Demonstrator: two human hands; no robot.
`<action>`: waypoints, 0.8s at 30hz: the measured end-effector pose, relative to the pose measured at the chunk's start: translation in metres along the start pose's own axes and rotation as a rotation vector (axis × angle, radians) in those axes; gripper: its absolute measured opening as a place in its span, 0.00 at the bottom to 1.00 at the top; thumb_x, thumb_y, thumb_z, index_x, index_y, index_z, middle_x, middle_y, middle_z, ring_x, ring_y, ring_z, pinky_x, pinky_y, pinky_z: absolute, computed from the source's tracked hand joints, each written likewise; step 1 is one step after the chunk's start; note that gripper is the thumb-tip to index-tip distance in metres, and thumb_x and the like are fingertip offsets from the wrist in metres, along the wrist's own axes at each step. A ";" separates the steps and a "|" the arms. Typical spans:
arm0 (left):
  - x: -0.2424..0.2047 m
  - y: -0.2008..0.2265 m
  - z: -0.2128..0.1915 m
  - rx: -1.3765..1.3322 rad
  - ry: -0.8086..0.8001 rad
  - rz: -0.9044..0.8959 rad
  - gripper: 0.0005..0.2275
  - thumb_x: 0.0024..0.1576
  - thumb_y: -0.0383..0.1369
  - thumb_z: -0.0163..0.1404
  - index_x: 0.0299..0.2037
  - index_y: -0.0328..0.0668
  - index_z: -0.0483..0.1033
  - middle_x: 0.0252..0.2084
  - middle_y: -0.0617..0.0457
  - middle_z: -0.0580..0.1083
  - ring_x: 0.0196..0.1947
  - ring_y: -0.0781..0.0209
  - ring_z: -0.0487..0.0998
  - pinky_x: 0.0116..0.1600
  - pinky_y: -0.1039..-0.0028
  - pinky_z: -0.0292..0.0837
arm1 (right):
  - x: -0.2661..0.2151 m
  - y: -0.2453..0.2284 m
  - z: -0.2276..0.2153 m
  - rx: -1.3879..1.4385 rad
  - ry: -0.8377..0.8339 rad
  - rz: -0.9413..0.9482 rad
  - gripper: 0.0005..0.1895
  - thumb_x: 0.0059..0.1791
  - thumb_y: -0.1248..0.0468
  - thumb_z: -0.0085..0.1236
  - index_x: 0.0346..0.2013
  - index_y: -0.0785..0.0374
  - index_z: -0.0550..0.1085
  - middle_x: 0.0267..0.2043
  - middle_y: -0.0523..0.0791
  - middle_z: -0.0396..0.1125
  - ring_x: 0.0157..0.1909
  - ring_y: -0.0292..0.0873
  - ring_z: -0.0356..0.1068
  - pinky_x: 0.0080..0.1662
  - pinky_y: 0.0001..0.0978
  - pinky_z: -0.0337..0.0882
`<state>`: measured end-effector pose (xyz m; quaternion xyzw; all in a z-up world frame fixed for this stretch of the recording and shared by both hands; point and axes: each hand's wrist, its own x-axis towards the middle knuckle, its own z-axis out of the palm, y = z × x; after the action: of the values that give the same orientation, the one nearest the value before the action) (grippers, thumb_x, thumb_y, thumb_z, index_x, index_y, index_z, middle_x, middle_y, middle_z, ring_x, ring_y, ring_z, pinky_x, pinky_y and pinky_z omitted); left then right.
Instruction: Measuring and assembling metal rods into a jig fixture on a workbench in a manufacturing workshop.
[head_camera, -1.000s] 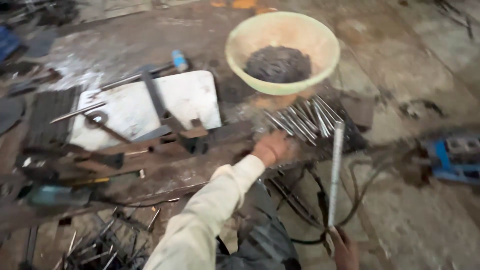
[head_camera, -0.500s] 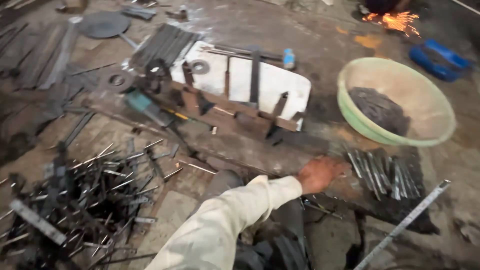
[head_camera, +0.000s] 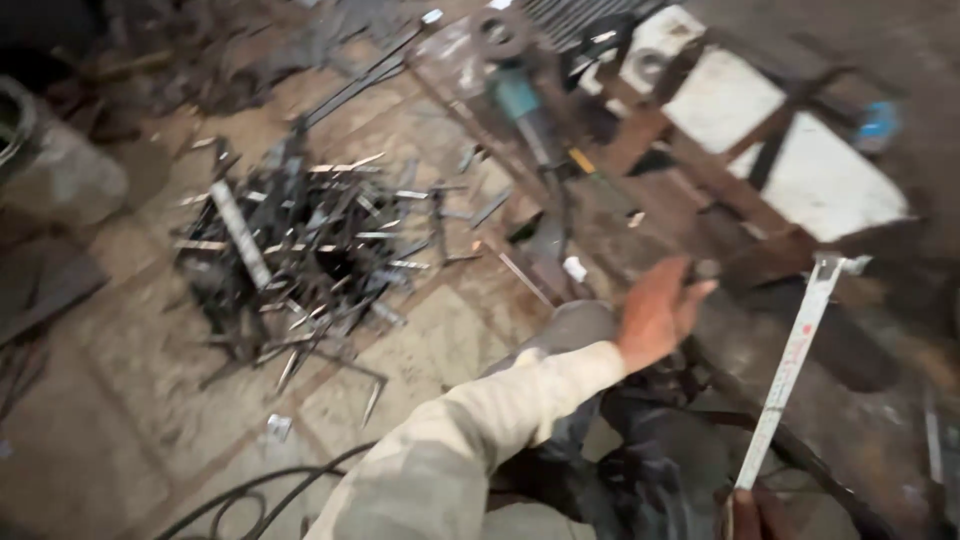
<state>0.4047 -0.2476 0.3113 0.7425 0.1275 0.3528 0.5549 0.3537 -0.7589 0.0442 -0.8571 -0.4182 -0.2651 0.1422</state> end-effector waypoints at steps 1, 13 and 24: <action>0.002 -0.003 0.002 -0.014 -0.037 0.064 0.18 0.67 0.43 0.48 0.57 0.36 0.72 0.55 0.37 0.75 0.57 0.35 0.74 0.59 0.53 0.70 | 0.036 -0.013 0.017 0.001 -0.010 -0.023 0.19 0.54 0.57 0.57 0.53 0.68 0.77 0.39 0.59 0.70 0.26 0.48 0.58 0.36 0.49 0.64; 0.018 -0.050 0.042 0.217 -0.175 0.235 0.12 0.61 0.40 0.53 0.36 0.40 0.69 0.32 0.43 0.71 0.37 0.39 0.75 0.45 0.52 0.70 | 0.132 -0.113 -0.005 0.294 -0.363 0.908 0.20 0.56 0.50 0.55 0.40 0.65 0.82 0.22 0.54 0.66 0.24 0.52 0.67 0.32 0.47 0.70; 0.015 -0.048 0.045 0.244 -0.159 0.310 0.11 0.60 0.37 0.54 0.35 0.38 0.72 0.33 0.42 0.71 0.39 0.39 0.72 0.46 0.52 0.65 | 0.179 -0.166 0.028 0.476 -0.108 0.785 0.16 0.49 0.54 0.59 0.42 0.63 0.81 0.33 0.50 0.74 0.35 0.42 0.76 0.37 0.38 0.75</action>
<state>0.4554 -0.2548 0.2671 0.8404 0.0091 0.3562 0.4084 0.3229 -0.5297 0.1281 -0.9067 -0.1179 -0.0426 0.4028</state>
